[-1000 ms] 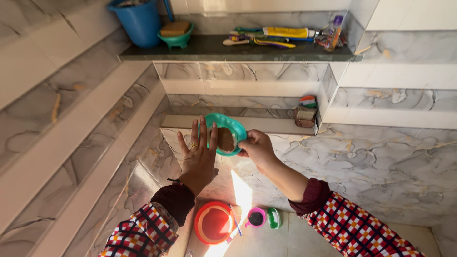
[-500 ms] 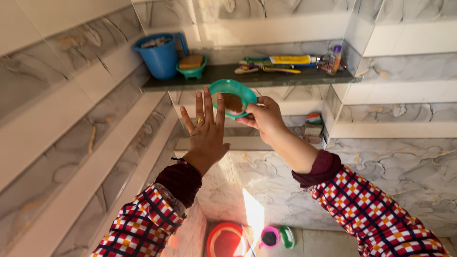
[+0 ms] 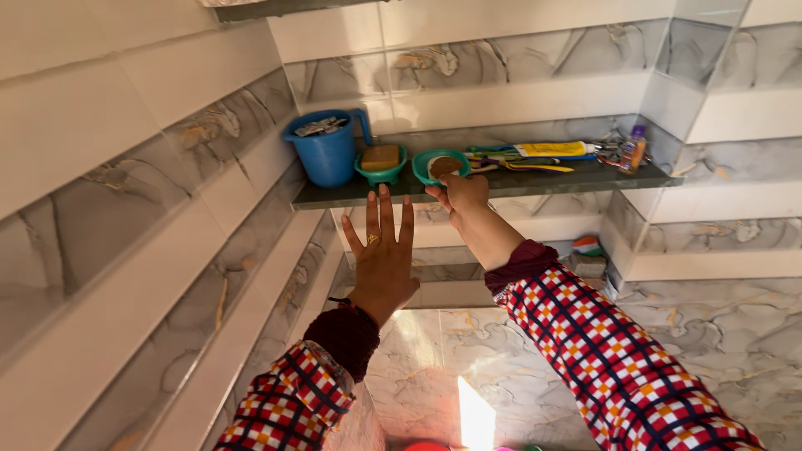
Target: The person picks up various household items from the floor and places them onto wall-mounted shelves. They handle boxes, a bag of washing powder, a blue cup, and small containers, arranging them on the shelves.
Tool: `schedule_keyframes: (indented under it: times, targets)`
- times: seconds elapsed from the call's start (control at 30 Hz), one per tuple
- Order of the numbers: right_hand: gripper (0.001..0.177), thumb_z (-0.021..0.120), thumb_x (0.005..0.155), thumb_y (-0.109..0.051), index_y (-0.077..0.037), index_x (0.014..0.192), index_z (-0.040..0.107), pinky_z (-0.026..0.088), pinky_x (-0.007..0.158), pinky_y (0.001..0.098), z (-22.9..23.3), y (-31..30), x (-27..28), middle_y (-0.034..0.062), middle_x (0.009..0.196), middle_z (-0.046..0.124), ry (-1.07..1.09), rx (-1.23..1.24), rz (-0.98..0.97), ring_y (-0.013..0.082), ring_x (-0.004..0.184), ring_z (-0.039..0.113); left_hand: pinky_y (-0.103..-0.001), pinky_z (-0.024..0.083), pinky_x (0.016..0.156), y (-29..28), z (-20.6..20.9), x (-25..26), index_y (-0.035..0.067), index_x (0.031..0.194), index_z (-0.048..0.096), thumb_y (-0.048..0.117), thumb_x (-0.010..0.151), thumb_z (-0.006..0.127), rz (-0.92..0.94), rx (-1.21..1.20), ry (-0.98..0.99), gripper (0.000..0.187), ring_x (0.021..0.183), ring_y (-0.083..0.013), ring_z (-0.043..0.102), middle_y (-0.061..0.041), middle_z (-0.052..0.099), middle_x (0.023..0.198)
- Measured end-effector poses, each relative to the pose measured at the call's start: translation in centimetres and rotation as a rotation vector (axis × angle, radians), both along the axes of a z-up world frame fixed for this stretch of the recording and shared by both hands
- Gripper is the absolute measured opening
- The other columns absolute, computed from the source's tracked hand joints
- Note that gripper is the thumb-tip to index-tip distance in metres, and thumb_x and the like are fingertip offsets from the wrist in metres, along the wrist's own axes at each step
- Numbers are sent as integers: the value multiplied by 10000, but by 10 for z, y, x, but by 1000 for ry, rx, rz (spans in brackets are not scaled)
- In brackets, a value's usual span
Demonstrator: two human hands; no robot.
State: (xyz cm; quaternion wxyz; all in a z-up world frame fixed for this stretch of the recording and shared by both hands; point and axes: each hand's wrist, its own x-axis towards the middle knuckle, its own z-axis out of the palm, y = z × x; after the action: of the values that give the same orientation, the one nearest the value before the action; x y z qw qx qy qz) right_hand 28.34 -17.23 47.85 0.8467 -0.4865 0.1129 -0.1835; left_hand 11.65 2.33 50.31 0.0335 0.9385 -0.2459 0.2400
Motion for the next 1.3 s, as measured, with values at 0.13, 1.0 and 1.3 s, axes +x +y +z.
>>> schedule_keyframes:
  times: [0.13,1.0,1.3]
  targets:
    - [171,646,936,2,142,1030,619,573,550,238,-9,8,32,223,976,721,-27,-21,5,270,782,784,-759,-99,1118,12,-4,10,75,1610,46,286,606,906,30,-2,82,1339,1559,-451,-92,-294,-80,1665]
    - [487,661,982,-131,107,1354,454,618,651,278,-41,25,-38,155,914,705,-293,-410,27,202,723,748,-769,-58,1128,-3,-29,-4,74,1620,71,329,602,935,48,33,91,1360,1558,-447,-56,-290,-50,1665]
    - [483,686,967,-162,63,1355,508,569,624,269,-44,22,-97,119,920,714,-232,-609,90,169,762,740,-774,-60,1120,-20,-35,-32,84,1629,68,320,651,873,136,61,92,1289,1557,-438,-81,-286,-73,1670]
